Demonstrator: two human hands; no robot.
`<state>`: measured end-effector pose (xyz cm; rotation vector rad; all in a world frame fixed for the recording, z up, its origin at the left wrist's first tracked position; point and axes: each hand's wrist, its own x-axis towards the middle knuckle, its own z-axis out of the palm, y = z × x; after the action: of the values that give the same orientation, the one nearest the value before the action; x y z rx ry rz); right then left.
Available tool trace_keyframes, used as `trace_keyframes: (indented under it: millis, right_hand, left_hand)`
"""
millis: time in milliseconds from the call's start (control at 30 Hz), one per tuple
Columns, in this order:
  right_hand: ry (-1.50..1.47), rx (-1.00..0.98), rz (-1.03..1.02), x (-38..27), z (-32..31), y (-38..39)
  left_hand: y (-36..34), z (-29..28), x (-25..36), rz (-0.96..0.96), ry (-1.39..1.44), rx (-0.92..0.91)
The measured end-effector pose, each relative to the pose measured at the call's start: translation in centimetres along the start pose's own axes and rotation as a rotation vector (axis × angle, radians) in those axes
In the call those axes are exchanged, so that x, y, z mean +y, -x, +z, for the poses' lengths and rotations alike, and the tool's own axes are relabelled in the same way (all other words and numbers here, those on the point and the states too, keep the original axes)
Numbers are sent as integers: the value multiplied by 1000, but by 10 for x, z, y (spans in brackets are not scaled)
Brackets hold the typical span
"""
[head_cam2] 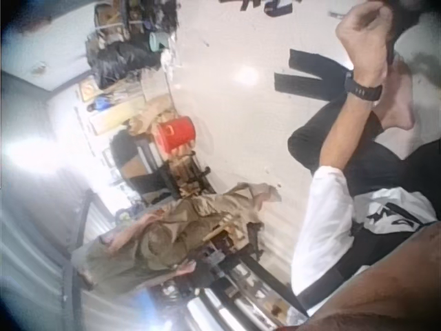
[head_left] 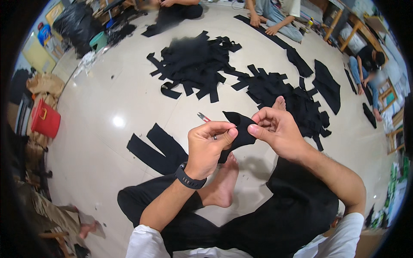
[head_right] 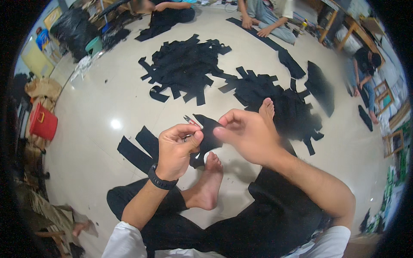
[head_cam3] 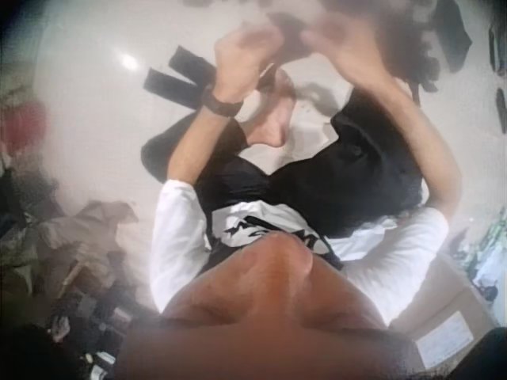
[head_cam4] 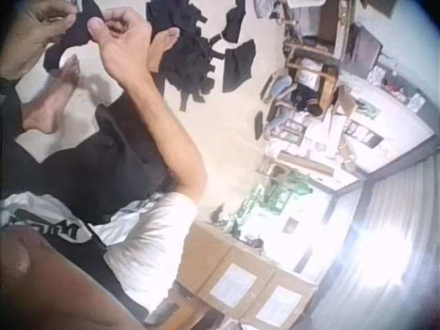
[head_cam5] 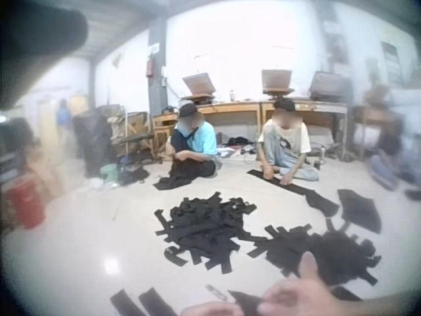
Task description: The person sits on the floor and uses a red utility knife to cut long strips of black fabric into smaller pieces. They repeatedly pick up fabric strips, cut them, and place the cut pieces onto a growing pile on the floor.
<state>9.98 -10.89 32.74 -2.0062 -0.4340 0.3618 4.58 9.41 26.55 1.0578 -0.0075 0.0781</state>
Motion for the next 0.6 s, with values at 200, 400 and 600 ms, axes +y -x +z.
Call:
trace_keyframes:
  millis: [200,400,600]
  right_hand:
    - [-208,45,-2,14,-22,4]
    - [-167,174,-3,26,-44,4]
    - [-434,200,-52,34,-44,-6]
  left_hand:
    - [-22,19,10,-13,-71,-40]
    - [-69,0,-7,-47,-327,5]
    - [-109,-80,-100,-150,-856,-94]
